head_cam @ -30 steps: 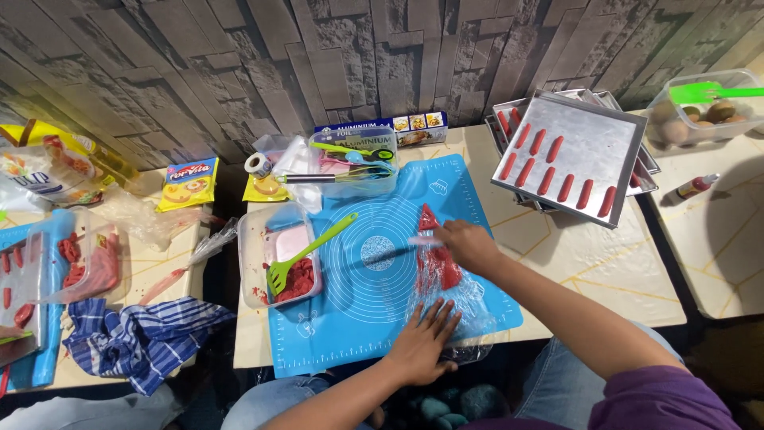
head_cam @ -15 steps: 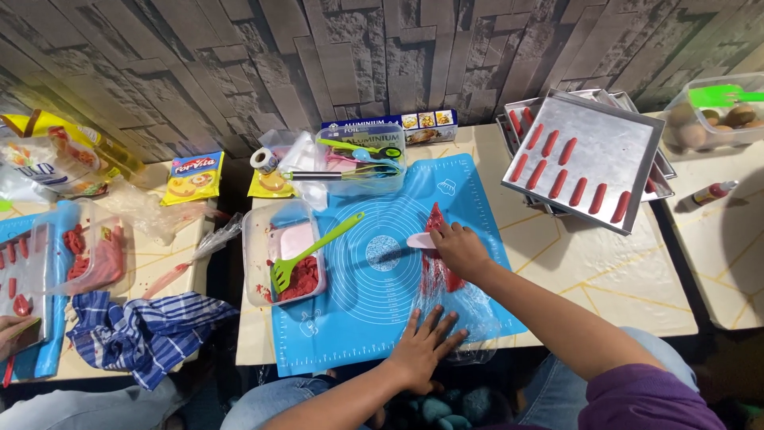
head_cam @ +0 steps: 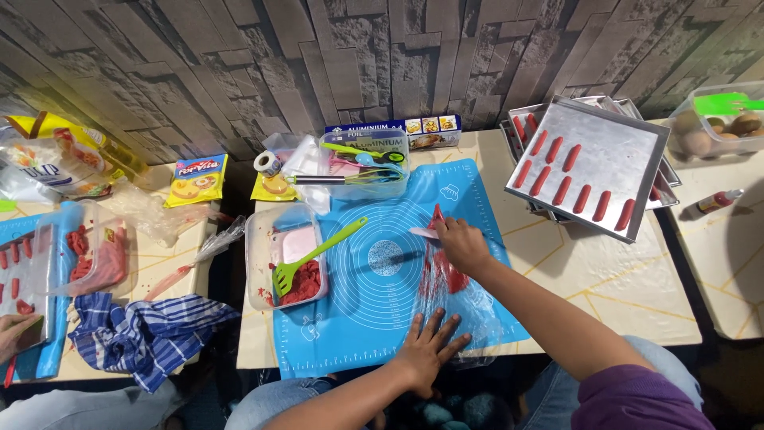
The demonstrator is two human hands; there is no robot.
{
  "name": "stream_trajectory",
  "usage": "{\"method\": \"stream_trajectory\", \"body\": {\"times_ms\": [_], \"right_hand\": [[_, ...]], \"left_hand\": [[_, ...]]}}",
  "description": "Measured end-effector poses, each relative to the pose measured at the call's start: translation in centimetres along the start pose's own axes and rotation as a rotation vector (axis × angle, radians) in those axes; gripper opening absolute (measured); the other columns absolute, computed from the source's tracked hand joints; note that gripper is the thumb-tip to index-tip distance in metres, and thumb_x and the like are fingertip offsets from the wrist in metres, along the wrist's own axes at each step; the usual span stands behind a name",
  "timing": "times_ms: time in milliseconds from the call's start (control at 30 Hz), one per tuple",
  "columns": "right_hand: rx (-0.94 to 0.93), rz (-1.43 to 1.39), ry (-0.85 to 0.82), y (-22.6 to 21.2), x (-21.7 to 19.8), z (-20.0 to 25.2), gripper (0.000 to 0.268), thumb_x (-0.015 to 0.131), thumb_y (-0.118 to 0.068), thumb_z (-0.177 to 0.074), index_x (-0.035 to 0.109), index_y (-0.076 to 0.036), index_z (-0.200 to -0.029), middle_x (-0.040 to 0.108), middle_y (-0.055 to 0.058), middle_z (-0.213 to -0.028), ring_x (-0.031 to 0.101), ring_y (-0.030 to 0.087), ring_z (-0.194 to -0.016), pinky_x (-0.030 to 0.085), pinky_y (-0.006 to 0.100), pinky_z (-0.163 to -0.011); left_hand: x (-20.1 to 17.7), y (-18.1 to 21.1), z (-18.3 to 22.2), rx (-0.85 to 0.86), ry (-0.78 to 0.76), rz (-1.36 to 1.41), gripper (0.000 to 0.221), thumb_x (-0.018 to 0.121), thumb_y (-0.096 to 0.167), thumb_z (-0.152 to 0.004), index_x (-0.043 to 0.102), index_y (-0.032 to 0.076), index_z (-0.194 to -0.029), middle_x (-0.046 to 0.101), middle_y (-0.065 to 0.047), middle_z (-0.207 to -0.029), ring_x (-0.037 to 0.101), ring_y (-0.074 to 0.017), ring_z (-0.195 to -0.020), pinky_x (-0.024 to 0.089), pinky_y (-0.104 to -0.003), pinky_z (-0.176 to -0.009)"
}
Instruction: A person uses a green spatula to scoop red filling from a container and place it into a clear plastic piping bag on a production table.
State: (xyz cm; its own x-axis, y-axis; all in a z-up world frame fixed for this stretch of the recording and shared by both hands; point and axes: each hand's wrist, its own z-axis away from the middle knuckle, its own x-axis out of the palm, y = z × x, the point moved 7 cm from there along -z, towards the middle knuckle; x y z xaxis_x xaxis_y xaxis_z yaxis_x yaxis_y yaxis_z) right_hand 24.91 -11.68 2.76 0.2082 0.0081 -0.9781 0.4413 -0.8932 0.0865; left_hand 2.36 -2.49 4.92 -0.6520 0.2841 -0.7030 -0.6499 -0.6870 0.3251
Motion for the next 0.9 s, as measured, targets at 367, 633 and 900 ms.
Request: {"method": "stream_trajectory", "body": {"times_ms": [367,633,900], "right_hand": [[0.194,-0.207,-0.331,1.5,-1.9,-1.2,0.024,0.060,-0.014,-0.097,0.062,-0.013,-0.120,0.069,0.012,-0.107,0.068,0.033,-0.090,0.056,0.045,-0.065],[0.095,-0.339,-0.158,3.1,-5.4,4.2,0.010,0.059,-0.012,-0.099,0.068,-0.014,-0.098,0.071,0.007,-0.091,0.067,0.030,-0.076,0.048,0.042,-0.050],[-0.252,-0.210,0.120,0.5,-7.2,8.6,0.014,0.060,0.002,-0.090,0.062,-0.009,-0.097,0.064,0.012,-0.086,0.060,0.033,-0.069,0.045,0.044,-0.046]], "left_hand": [[0.8,0.0,0.2,0.014,0.125,-0.058,0.116,0.065,0.050,-0.086,-0.016,0.025,-0.165,-0.033,-0.010,-0.170,-0.036,-0.0387,-0.153,-0.018,-0.067,-0.119],[1.3,-0.7,-0.6,0.113,0.423,-0.008,0.098,0.061,0.052,-0.090,0.005,0.025,-0.166,-0.007,-0.013,-0.174,-0.014,-0.0405,-0.158,-0.009,-0.068,-0.121],[-0.2,-0.2,-0.5,0.134,0.683,0.014,0.082,0.036,0.058,-0.102,0.007,0.017,-0.166,0.008,-0.011,-0.174,0.003,-0.0345,-0.160,-0.005,-0.061,-0.125]]}}
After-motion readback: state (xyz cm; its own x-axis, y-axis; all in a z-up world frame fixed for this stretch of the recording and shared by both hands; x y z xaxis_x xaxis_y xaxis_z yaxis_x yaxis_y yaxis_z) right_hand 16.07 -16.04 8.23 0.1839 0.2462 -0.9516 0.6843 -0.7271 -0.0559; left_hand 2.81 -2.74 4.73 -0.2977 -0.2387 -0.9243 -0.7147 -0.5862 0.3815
